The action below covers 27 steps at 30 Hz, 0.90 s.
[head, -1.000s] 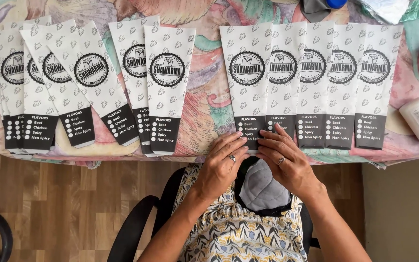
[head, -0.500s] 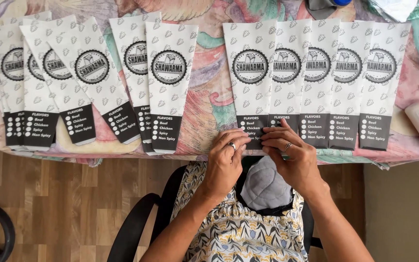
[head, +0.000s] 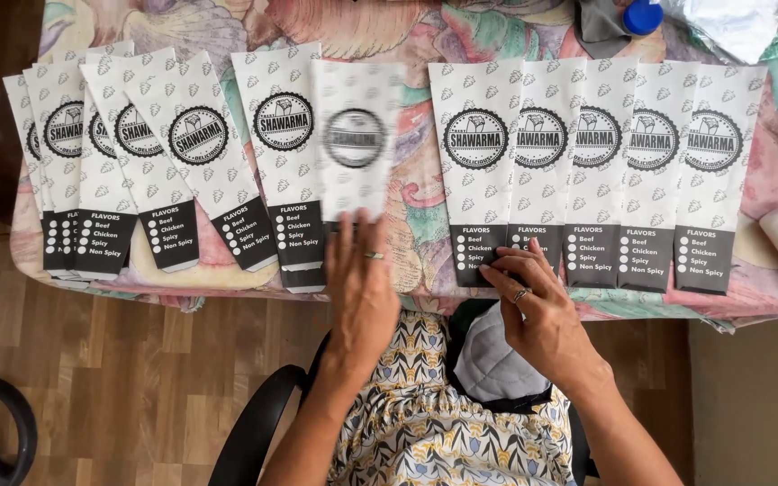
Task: Aligning and folding stacks of printed paper bags on a table
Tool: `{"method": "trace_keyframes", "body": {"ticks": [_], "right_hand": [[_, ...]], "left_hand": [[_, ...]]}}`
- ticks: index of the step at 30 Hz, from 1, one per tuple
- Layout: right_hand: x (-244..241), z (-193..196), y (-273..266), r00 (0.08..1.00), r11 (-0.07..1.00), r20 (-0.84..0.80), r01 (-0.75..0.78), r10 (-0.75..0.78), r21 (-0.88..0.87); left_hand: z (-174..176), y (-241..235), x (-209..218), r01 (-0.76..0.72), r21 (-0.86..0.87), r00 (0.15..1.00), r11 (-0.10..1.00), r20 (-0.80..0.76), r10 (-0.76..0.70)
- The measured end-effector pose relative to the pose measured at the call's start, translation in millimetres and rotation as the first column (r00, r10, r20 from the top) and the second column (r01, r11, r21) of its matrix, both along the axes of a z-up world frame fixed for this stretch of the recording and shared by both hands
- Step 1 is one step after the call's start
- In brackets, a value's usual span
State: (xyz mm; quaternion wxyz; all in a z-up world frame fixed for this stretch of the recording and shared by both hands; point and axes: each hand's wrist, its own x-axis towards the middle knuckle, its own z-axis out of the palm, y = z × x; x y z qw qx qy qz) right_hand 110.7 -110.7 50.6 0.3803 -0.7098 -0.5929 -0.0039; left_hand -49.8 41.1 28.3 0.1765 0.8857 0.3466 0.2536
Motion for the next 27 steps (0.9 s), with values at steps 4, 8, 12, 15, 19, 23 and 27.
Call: {"method": "trace_keyframes", "body": {"ticks": [4,8,12,15,19,23,27], "right_hand": [[-1.4,-2.7,-1.0,1.0,1.0,0.005,-0.005,0.005,0.004],[-2.1,-0.1,-1.0,0.999,1.0,0.03,-0.024,0.025,-0.02],[-4.2,0.6,0.5,0.998,0.999,0.038,-0.043,0.044,-0.031],[-5.9,0.2,1.1,0.998,0.999,0.05,-0.029,0.03,-0.025],[-7.0,1.1,0.8,0.998,0.999,0.047,-0.032,0.033,-0.013],[-9.5,2.6,3.5,0.998,0.996,0.065,-0.028,0.023,0.083],[-21.5,4.8,15.8,0.997,0.984,0.022,-0.075,0.072,0.162]], "left_hand": [[-8.6,-24.1,22.5,0.114,-0.102,0.993,0.988,0.022,-0.113],[-23.6,-25.5,35.4,0.199,-0.081,0.979,0.977,-0.017,-0.201],[-30.8,-20.8,43.5,0.222,-0.049,0.975,0.974,0.028,-0.221],[-40.8,-22.5,46.7,0.237,-0.037,0.971,0.971,0.022,-0.237],[-48.9,-21.8,43.2,0.251,-0.031,0.968,0.967,0.023,-0.251],[-47.2,-20.5,27.3,0.258,0.131,0.917,0.957,0.279,-0.285],[-35.1,-12.5,0.2,0.26,0.195,0.877,0.946,0.363,-0.316]]}}
